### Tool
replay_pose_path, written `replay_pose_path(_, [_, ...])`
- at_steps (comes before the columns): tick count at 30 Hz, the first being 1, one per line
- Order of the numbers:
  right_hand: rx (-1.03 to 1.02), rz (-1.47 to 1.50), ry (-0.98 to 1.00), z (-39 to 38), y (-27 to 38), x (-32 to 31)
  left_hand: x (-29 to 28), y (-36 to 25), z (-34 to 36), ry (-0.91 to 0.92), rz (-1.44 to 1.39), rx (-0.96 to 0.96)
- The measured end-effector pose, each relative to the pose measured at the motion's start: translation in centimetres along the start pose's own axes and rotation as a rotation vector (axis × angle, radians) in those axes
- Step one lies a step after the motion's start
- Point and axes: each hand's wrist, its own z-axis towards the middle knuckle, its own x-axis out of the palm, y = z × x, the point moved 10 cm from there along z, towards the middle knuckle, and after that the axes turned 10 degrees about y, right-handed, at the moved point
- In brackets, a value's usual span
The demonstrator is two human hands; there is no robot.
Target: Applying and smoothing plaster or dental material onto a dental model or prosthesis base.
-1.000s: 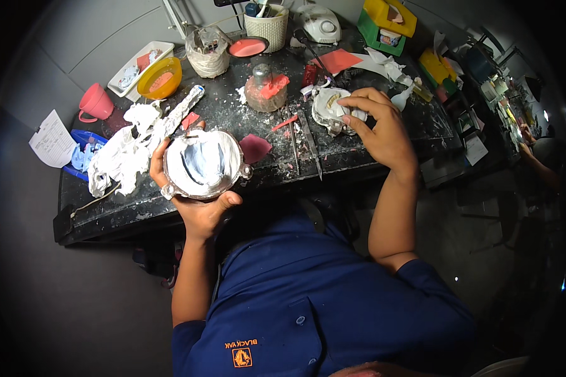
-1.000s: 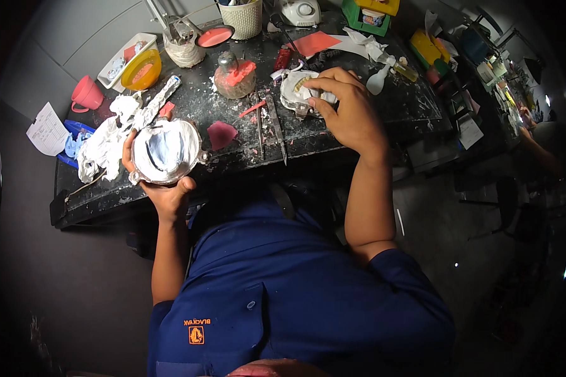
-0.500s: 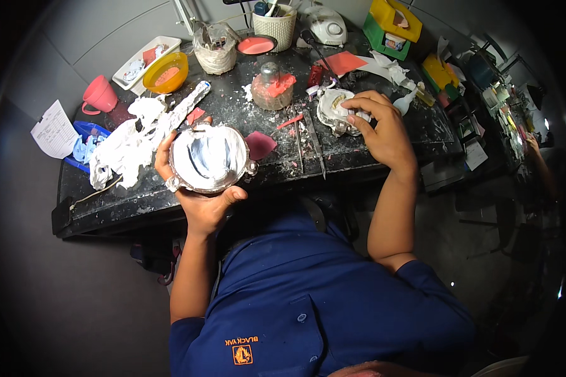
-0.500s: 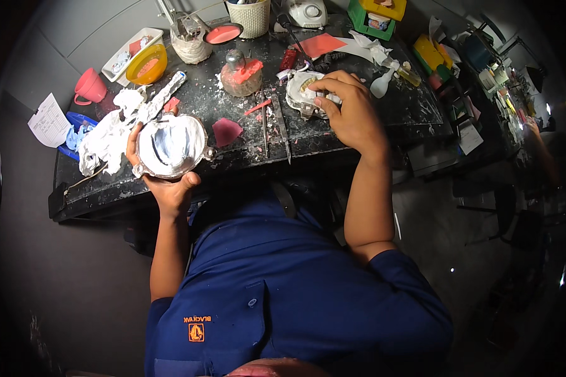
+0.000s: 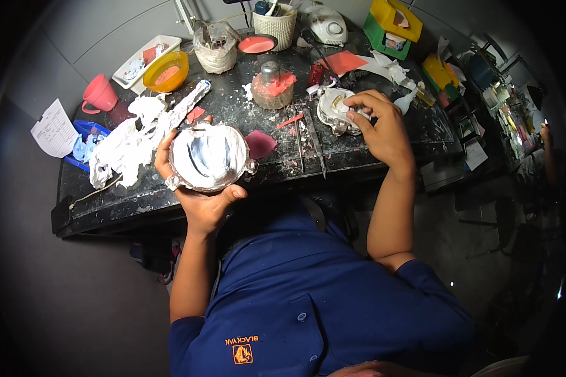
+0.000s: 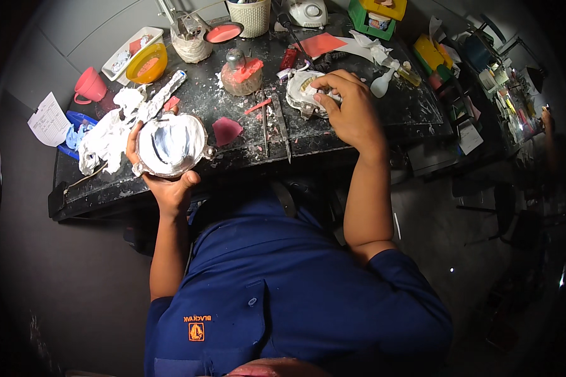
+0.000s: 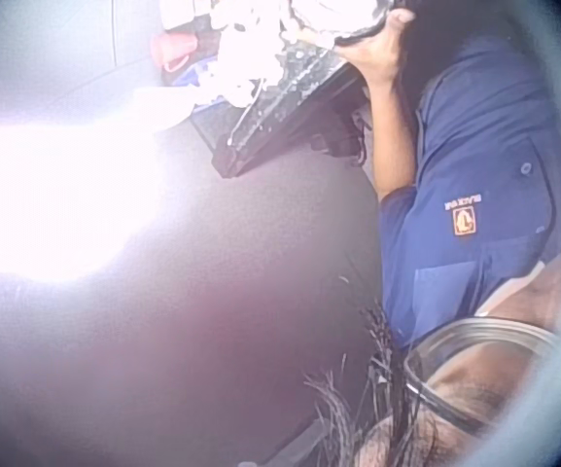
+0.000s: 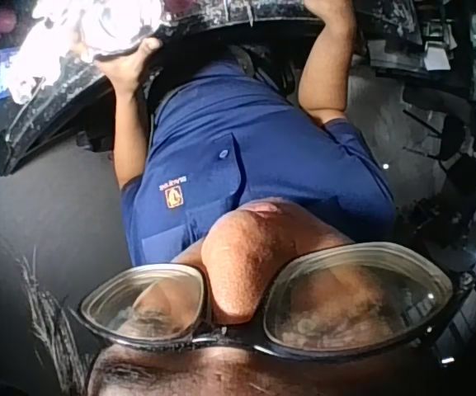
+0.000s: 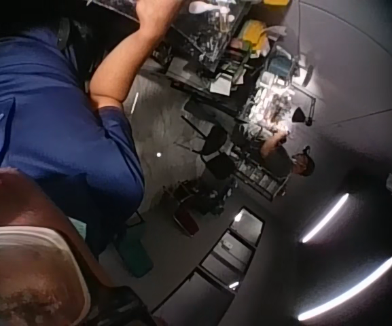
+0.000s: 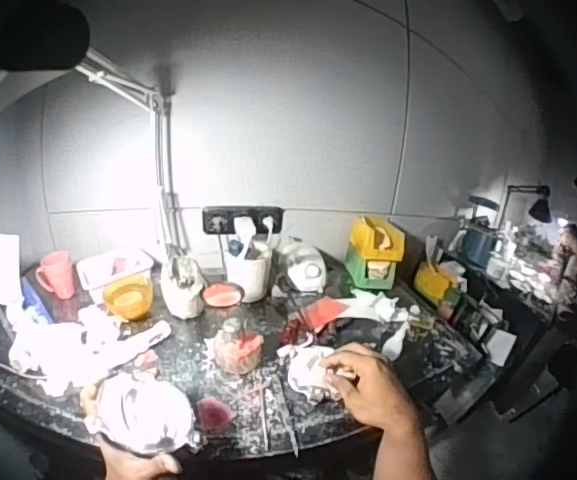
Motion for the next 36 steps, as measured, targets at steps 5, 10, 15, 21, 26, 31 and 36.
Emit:
replay_pose_path(5, [-0.001,-0.009,-0.009,-0.1,0.2,-0.2,0.2,0.3,0.3,0.015,-0.046,0.044])
replay_pose_path(10, [-0.064,0.014,-0.125,-0.5,2.4,-1.3,0.1,0.8,0.1,0.035,-0.108,-0.013])
replay_pose_path(15, [-0.172,0.153,-0.137,-0.8,6.3,-0.5,-0.2,0.9,0.2,0.017,-0.161,0.009])
replay_pose_path(21, [-0.513,0.32,0.021,-0.4,13.9,2.2,0.0,0.9,0.0,0.061,-0.21,-0.019])
replay_pose_path(26, [-0.527,0.265,0.022,0.2,15.5,2.9,0.3,0.5,0.1,0.095,-0.205,-0.008])
replay_pose_path(31, [-0.342,0.366,-0.178,0.4,10.1,-0.6,-1.1,1.0,-0.4,-0.075,-0.289,-0.048])
replay_pose_path(36, [-0.182,0.385,-0.412,-1.3,4.2,-7.0,-1.8,1.8,-0.6,-0.102,-0.283,-0.052])
